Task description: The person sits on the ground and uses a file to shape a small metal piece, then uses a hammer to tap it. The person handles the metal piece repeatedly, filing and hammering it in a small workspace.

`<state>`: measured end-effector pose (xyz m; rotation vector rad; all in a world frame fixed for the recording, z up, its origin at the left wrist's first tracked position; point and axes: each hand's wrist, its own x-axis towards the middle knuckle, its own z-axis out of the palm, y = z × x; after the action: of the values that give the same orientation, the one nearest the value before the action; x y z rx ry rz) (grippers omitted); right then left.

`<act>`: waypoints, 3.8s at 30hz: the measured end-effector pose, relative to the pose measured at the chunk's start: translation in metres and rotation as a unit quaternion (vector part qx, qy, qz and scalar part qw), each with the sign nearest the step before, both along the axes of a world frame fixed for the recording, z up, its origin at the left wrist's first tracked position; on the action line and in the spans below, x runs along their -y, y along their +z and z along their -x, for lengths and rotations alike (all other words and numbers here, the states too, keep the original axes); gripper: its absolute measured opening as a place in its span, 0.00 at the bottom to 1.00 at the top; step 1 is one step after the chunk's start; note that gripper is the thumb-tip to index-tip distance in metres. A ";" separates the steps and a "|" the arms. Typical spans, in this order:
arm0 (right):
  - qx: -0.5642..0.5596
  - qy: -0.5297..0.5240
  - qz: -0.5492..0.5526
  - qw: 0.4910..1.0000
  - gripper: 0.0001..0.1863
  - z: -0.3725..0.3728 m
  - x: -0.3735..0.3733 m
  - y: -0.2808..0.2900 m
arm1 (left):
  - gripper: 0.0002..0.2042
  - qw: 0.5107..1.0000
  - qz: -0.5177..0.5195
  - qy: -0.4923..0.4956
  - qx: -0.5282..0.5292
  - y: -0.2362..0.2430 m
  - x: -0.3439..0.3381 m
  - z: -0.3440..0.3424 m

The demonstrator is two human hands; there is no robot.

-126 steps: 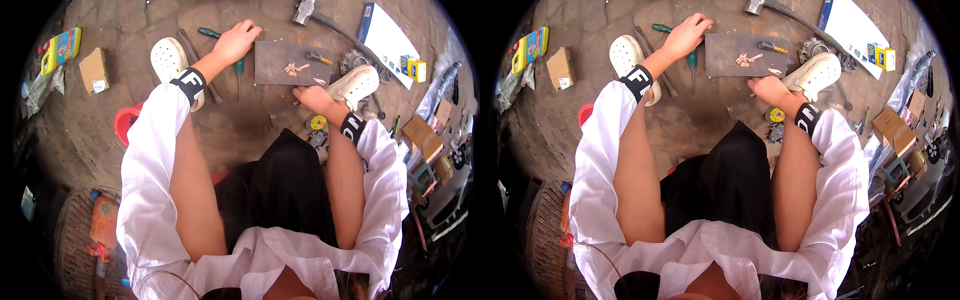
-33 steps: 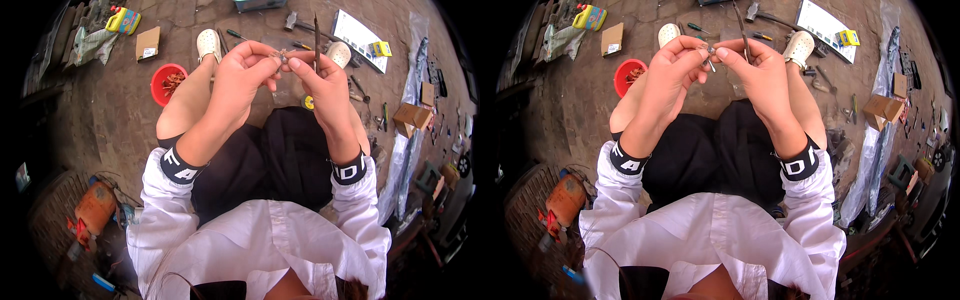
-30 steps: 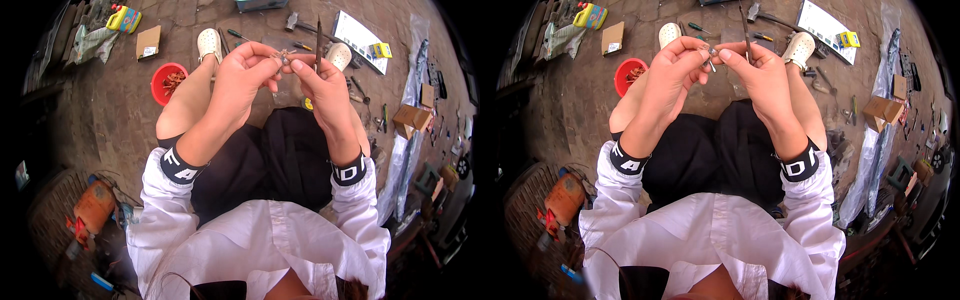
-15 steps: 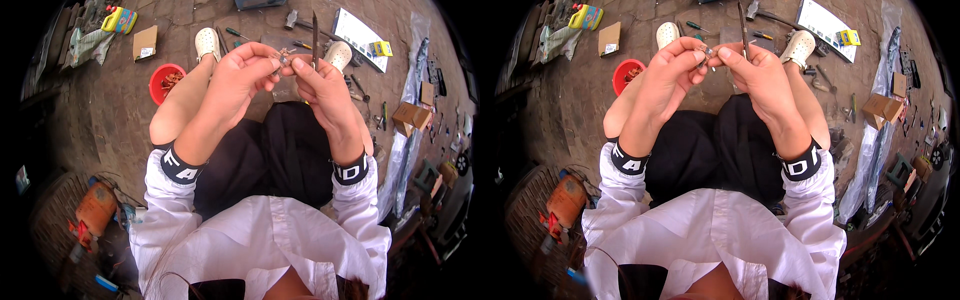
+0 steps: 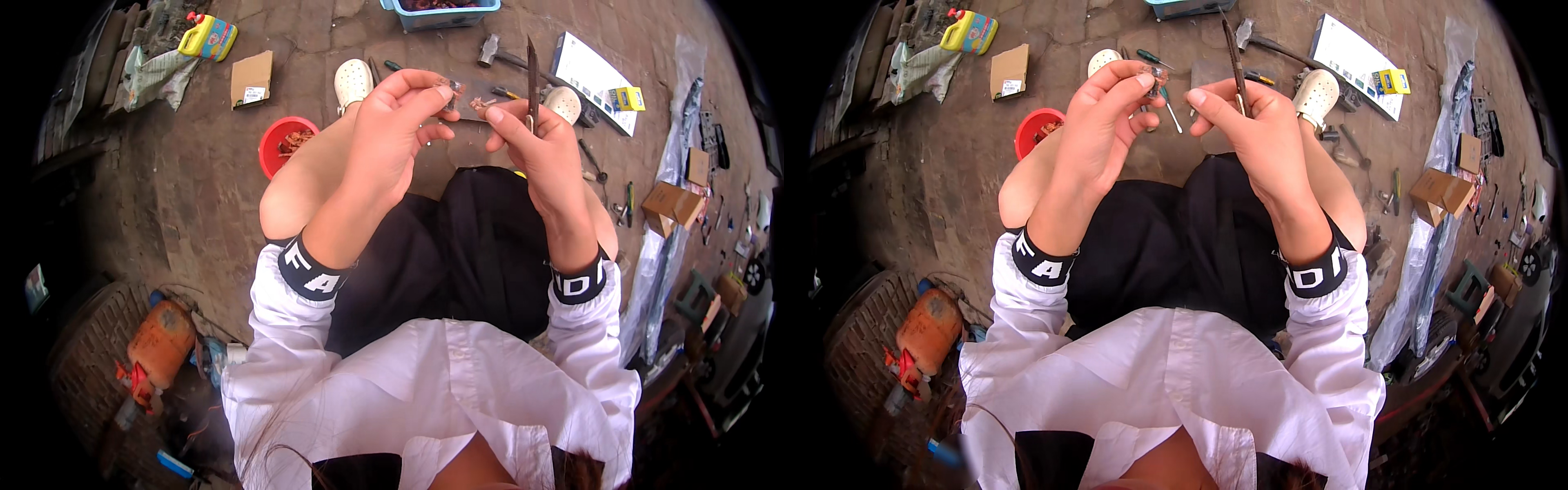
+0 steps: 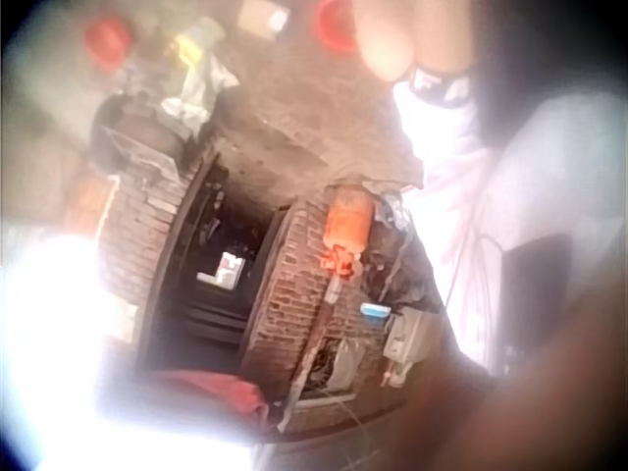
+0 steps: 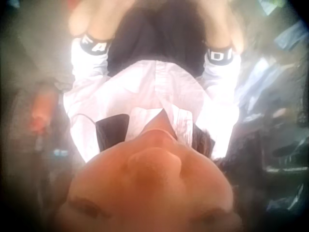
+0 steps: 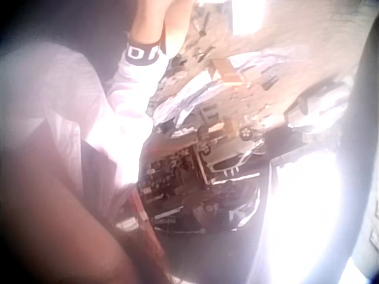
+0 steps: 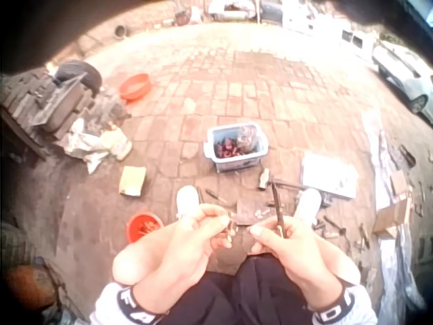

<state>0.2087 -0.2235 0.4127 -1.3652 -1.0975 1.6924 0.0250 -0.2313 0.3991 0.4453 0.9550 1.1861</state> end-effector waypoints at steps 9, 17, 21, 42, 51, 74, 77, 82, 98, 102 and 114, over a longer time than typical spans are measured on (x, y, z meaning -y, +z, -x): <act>-0.052 -0.031 -0.029 0.998 0.09 0.007 0.001 -0.008 | 0.08 0.998 -0.016 -0.040 -0.035 0.001 0.011 -0.009; 0.083 -0.056 -0.187 0.977 0.12 0.009 0.005 -0.015 | 0.08 0.999 -0.027 0.010 -0.041 0.000 0.009 -0.018; 0.169 -0.006 -0.218 0.961 0.15 0.007 0.008 -0.016 | 0.07 0.995 -0.050 0.086 -0.020 0.000 0.007 -0.017; 0.291 0.034 -0.292 0.911 0.16 0.008 0.005 -0.017 | 0.06 0.984 -0.086 0.146 -0.060 -0.001 0.003 -0.009; 0.278 -0.018 -0.392 0.877 0.11 0.007 0.000 -0.012 | 0.07 0.989 -0.069 0.127 -0.043 -0.006 0.003 -0.004; 0.318 -0.043 -0.397 0.860 0.08 0.018 0.007 -0.016 | 0.05 0.985 -0.040 0.158 -0.059 0.000 0.005 -0.019; 0.319 -0.034 -0.405 0.857 0.08 0.014 0.004 -0.016 | 0.06 0.989 -0.048 0.134 -0.045 -0.004 0.007 -0.017; 0.270 -0.010 -0.392 0.879 0.09 0.010 -0.001 -0.020 | 0.06 0.993 -0.042 0.099 0.047 -0.003 0.009 -0.006; -0.277 0.026 0.029 0.960 0.14 0.009 -0.004 -0.021 | 0.06 0.983 -0.026 -0.064 0.169 0.002 0.011 -0.003; -0.353 0.077 0.069 0.930 0.14 0.008 -0.005 -0.022 | 0.04 0.984 -0.033 -0.048 0.170 0.002 0.011 -0.003; -0.412 0.131 0.102 0.896 0.11 0.013 0.001 -0.020 | 0.04 0.970 -0.188 -0.100 0.115 0.011 0.009 -0.011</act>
<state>0.1961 -0.2249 0.3930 -0.4729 -0.6201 2.3088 0.0361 -0.2401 0.4099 0.6724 0.4713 1.2043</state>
